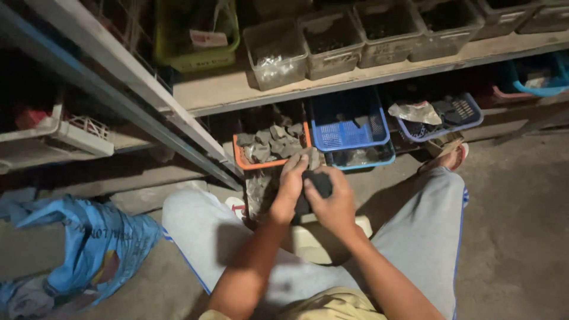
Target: Sorting through a bin of small metal fasteners and parts on a low shelf
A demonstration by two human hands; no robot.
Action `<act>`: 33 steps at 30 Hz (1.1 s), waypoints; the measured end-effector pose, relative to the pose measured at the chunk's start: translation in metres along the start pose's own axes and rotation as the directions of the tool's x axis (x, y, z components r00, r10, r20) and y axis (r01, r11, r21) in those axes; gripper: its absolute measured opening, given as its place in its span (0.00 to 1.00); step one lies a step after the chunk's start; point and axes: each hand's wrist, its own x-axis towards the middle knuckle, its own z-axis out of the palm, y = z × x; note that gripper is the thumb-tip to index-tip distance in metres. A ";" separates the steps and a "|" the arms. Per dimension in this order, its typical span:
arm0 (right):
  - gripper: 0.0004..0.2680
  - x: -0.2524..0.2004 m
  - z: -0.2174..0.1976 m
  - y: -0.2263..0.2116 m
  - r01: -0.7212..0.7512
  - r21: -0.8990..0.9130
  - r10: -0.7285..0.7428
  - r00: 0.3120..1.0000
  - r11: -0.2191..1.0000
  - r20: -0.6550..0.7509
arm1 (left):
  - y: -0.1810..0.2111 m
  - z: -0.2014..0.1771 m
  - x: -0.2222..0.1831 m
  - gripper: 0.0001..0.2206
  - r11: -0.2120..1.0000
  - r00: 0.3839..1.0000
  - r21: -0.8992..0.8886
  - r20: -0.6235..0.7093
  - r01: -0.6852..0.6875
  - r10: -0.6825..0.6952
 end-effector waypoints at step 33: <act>0.10 0.030 -0.013 0.011 -0.124 -0.151 0.120 0.992 0.981 -0.032 | -0.044 -0.007 0.009 0.11 0.872 0.989 -0.485 0.149 0.073 -0.001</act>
